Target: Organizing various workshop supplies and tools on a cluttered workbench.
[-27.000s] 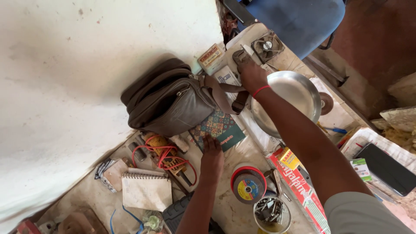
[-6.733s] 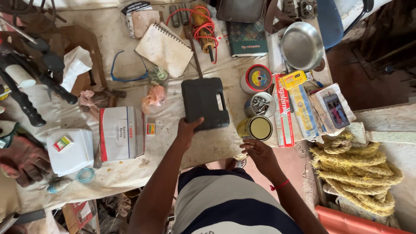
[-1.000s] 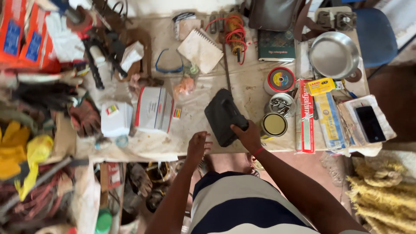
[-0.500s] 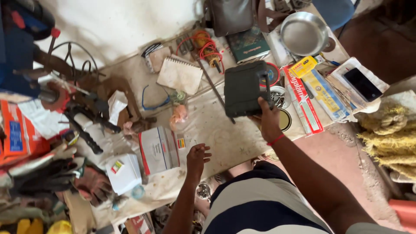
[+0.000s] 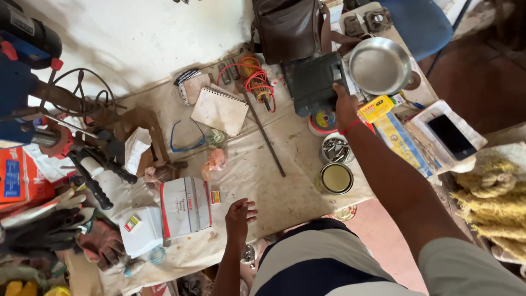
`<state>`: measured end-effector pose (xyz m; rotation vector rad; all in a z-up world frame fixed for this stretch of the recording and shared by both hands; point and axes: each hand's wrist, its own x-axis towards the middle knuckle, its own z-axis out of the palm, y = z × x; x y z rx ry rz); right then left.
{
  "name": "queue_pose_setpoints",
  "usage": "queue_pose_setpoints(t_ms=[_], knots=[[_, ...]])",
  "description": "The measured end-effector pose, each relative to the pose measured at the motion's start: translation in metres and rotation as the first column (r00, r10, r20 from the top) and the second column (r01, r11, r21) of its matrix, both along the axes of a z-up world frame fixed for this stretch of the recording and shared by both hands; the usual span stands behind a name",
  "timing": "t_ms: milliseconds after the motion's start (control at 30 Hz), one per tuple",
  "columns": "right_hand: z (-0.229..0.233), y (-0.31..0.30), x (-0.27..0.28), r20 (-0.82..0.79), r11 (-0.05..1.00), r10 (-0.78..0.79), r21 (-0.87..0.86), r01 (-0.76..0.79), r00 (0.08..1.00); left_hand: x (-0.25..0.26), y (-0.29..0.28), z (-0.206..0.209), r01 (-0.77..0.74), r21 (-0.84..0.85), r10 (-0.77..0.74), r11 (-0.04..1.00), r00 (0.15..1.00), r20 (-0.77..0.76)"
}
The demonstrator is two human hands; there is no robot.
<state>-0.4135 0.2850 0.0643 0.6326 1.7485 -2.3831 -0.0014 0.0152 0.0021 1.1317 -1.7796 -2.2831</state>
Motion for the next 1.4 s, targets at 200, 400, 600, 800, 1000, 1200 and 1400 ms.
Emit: queue_pose_setpoints(t_ms=[200,400,600,800,1000,1200,1400], knots=[[-0.022,0.003,-0.082,0.147,0.967,0.169,0.166,-0.193,0.975,0.001,0.026,0.013,-0.136,-0.035,0.136,0.990,0.991,-0.006],[-0.113,0.013,-0.138,0.229,0.948,0.315,-0.131,-0.291,0.921,0.011,0.052,0.027,-0.262,-0.059,0.265,0.963,0.963,0.043],[-0.201,0.046,-0.151,0.240,0.916,0.343,-0.299,-0.267,0.908,0.008,0.063,0.021,-0.321,-0.063,0.324,0.945,0.944,0.057],[-0.192,0.083,-0.112,-0.050,0.082,0.882,0.995,-0.048,0.468,-0.011,0.078,0.005,-0.358,-0.023,0.356,0.933,0.932,-0.073],[-0.233,0.118,-0.116,-0.278,0.391,0.678,0.920,-0.013,0.680,-0.040,0.077,0.013,-0.305,-0.090,0.296,0.948,0.950,-0.104],[-0.059,0.070,0.020,-0.365,0.913,0.401,0.233,-0.335,0.840,-0.046,0.059,0.027,-0.267,-0.139,0.263,0.954,0.964,-0.047],[-0.018,0.038,0.089,-0.388,0.811,0.585,0.300,-0.502,0.713,-0.022,0.023,0.025,-0.266,-0.382,0.256,0.885,0.964,-0.077]])
